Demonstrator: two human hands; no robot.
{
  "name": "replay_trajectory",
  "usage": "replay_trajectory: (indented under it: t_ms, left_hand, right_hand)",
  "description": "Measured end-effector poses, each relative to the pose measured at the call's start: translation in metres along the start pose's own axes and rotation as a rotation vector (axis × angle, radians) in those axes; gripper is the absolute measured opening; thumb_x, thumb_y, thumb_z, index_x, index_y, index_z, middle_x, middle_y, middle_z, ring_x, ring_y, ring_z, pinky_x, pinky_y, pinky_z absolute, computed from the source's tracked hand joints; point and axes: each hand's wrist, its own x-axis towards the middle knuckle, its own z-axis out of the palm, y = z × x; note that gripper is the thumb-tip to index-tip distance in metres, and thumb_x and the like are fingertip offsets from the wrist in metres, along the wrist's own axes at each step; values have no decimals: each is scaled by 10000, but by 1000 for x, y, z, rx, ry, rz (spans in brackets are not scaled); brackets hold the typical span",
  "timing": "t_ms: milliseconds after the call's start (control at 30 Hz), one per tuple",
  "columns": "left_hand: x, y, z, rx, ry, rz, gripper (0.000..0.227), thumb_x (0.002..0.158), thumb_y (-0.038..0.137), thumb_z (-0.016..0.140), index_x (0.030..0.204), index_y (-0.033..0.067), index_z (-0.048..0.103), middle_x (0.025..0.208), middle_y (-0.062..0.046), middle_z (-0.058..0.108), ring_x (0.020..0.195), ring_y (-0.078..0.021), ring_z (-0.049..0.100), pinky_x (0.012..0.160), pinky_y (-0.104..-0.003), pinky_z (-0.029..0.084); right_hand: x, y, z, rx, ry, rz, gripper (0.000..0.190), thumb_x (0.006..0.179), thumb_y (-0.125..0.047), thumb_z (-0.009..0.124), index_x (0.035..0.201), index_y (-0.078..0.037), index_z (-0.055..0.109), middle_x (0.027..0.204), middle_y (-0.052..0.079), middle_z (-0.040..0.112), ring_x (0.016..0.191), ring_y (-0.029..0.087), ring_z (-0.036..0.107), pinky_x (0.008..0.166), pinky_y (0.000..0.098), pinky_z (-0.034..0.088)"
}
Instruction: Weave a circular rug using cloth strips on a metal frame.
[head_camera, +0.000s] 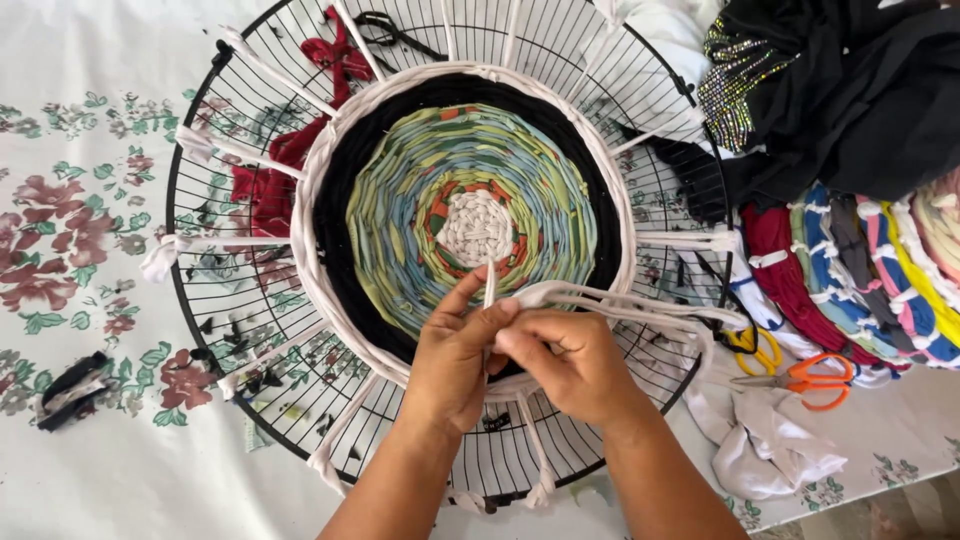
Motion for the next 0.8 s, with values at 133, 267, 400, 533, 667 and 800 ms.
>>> replay_trajectory:
  t_ms: [133,267,400,533,667,800]
  left_hand:
    - [-5,-6,5,20,47,75,554,899,52,743,1429,63,585,919,-41,750,672,-90,651,493,-212,435]
    - [-10,-1,14,151,23,167,515,860,34,724,1353,3,582,952,-45,765,781,-112,706,701,-269,590]
    - [-12,-10,3,611,-29,354,499,903,9,752,1389,-15,644,927,-56,709,815,-79,609,758,-239,505]
    - [-14,-6,10,818,58,336,514,862,5,728,1367,12,638,918,-60,731,819,-89,642,765,-242,540]
    - [-10,-1,12,378,24,214,426,940,104,690,1342,-20,618,960,-72,756,830,-105,699,746,-263,582]
    - [-13,2,13,405,-49,158,474,869,41,734,1313,-35,584,951,-120,770,808,-129,720,696,-268,585]
  right_hand:
    - [-2,35,-6,230,123,165,265,1040,-198,617,993,21,758,898,67,779,824,137,732,750,293,606]
    - [17,15,-22,393,318,218,298,1019,-242,582,1203,-14,634,981,86,733,792,146,668,669,310,552]
    - [17,47,-77,1055,665,157,321,1010,-280,532,1243,-62,566,919,82,683,799,179,676,742,352,588]
    - [0,60,-64,1273,486,-146,252,1130,-249,556,1225,-16,581,846,68,644,747,181,643,705,353,543]
    - [-9,27,-27,155,-238,314,160,998,-180,648,1020,-29,698,842,71,685,753,197,631,661,359,486]
    - [-5,4,-12,-258,-544,116,184,932,-192,650,991,-46,746,948,104,762,875,262,728,768,377,557]
